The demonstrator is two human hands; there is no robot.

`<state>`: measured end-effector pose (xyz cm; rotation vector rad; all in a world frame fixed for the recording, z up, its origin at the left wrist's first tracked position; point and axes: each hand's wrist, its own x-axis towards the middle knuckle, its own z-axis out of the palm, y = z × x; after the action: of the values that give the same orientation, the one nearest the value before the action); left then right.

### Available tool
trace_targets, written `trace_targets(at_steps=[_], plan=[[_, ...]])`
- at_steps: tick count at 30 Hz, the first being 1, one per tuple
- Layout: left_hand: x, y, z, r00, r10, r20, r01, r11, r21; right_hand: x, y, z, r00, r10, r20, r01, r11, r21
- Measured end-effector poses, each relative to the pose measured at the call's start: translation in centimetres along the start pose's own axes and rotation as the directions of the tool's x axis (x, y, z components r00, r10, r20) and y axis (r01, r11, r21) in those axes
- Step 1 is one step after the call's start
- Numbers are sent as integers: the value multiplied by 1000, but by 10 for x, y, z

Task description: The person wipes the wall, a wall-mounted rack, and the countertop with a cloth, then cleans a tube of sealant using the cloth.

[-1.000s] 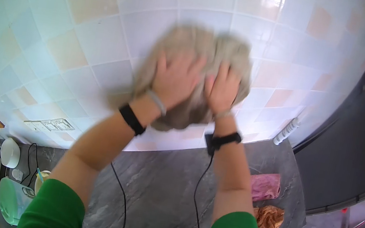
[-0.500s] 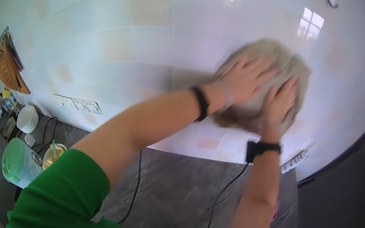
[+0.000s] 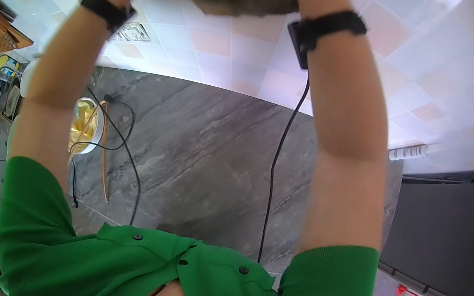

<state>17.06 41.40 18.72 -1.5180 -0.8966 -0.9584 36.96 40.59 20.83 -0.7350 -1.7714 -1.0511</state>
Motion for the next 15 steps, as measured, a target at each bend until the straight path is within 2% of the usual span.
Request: trace_targets(at_steps=[1,2,3,4,5,7,8,9,10,11,12,13,14,15], plan=[[-28,9,-4,983,-139,118,168,942,-289,-22,-13,5,991,5,135,-11,999,45],[-63,18,3,980,-98,172,133,969,-207,-45,-28,10,963,3,268,-28,996,88],[-97,28,10,973,-56,225,87,988,-128,-66,-41,11,841,95,533,-173,980,98],[-124,42,13,982,-62,176,76,994,-74,-90,-56,11,636,160,754,-313,948,63],[-165,60,13,928,-63,367,112,987,-115,-120,-70,16,368,188,911,-433,901,-11],[-240,101,16,802,-38,597,108,991,-82,-220,-86,43,421,107,901,-336,941,45],[-268,119,15,748,-22,663,156,977,-143,-263,-90,50,323,56,945,-493,862,117],[-284,134,5,691,-16,722,254,942,-221,-307,-104,61,210,105,972,-439,899,-3],[-314,150,10,498,37,866,355,903,-243,-339,-107,59,274,50,960,-356,933,53],[-341,164,12,343,108,933,406,879,-251,-362,-109,51,332,-10,943,-268,958,105],[-367,178,15,177,174,969,457,857,-238,-373,-117,43,150,37,988,-323,946,13],[-379,185,17,149,190,970,495,835,-240,-383,-123,40,-40,78,996,-361,929,-87],[-387,190,18,122,206,971,532,812,-239,-393,-122,44,-137,109,985,-548,820,-167],[-394,194,21,166,174,971,604,760,-240,-401,-121,46,-238,116,964,-700,668,-253]])
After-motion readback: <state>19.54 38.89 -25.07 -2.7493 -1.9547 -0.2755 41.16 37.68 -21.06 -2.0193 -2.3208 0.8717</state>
